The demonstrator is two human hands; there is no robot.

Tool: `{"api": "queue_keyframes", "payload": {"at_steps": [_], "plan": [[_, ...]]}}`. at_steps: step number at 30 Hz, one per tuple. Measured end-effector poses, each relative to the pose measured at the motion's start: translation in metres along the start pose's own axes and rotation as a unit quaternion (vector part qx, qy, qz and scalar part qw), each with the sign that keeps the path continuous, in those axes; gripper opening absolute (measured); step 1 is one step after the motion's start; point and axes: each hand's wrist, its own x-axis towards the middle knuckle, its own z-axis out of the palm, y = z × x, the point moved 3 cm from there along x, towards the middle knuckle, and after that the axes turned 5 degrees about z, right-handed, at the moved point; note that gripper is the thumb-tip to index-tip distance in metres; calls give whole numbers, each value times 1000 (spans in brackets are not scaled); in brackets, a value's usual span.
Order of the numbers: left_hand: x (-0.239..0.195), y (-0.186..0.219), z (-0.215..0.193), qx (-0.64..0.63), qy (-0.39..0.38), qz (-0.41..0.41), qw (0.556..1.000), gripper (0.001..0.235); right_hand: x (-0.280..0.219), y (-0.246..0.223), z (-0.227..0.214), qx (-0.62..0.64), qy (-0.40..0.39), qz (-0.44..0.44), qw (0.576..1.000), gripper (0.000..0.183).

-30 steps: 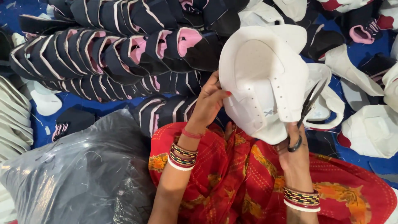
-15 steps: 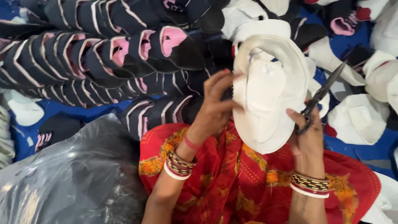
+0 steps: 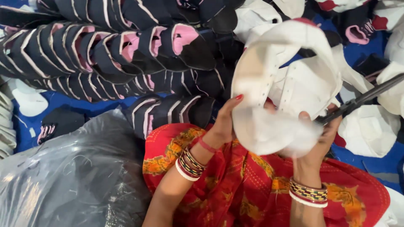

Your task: The person trims excess material and threads from white shoe uppers using a pair of scissors.

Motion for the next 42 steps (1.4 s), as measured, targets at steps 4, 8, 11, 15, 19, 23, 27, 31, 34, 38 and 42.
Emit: {"api": "queue_keyframes", "payload": {"at_steps": [4, 8, 11, 15, 19, 23, 27, 31, 34, 38, 42], "plan": [[2, 5, 7, 50, -55, 37, 997, 50, -5, -1, 2, -70, 26, 13, 997, 62], [4, 22, 23, 239, -44, 59, 968, 41, 3, -21, 13, -107, 22, -17, 994, 60], [4, 33, 36, 236, -15, 72, 969, 47, 1, -24, 0, -200, 22, -46, 979, 57], [5, 35, 22, 224, 17, 126, 966, 53, -30, -44, 4, -397, 34, -168, 902, 56], [8, 25, -6, 316, 89, 121, 937, 46, -56, -48, 9, -496, 6, -180, 849, 53], [6, 25, -20, 311, 103, 63, 943, 43, -52, -38, -1, -562, -82, -126, 813, 45], [2, 36, -14, 294, 53, 22, 954, 47, -43, -36, -13, -575, -141, -87, 801, 46], [3, 31, -13, 309, 40, -11, 950, 43, -45, -29, -18, -568, -151, -77, 805, 46], [3, 33, -13, 315, 35, -24, 948, 41, -50, -20, -19, -560, -139, -83, 812, 44], [3, 34, -16, 331, 59, -54, 940, 39, -58, -11, -19, -558, -122, -71, 818, 42], [8, 28, -25, 290, 82, -58, 952, 40, -66, -9, -17, -563, -109, -67, 816, 43]]}}
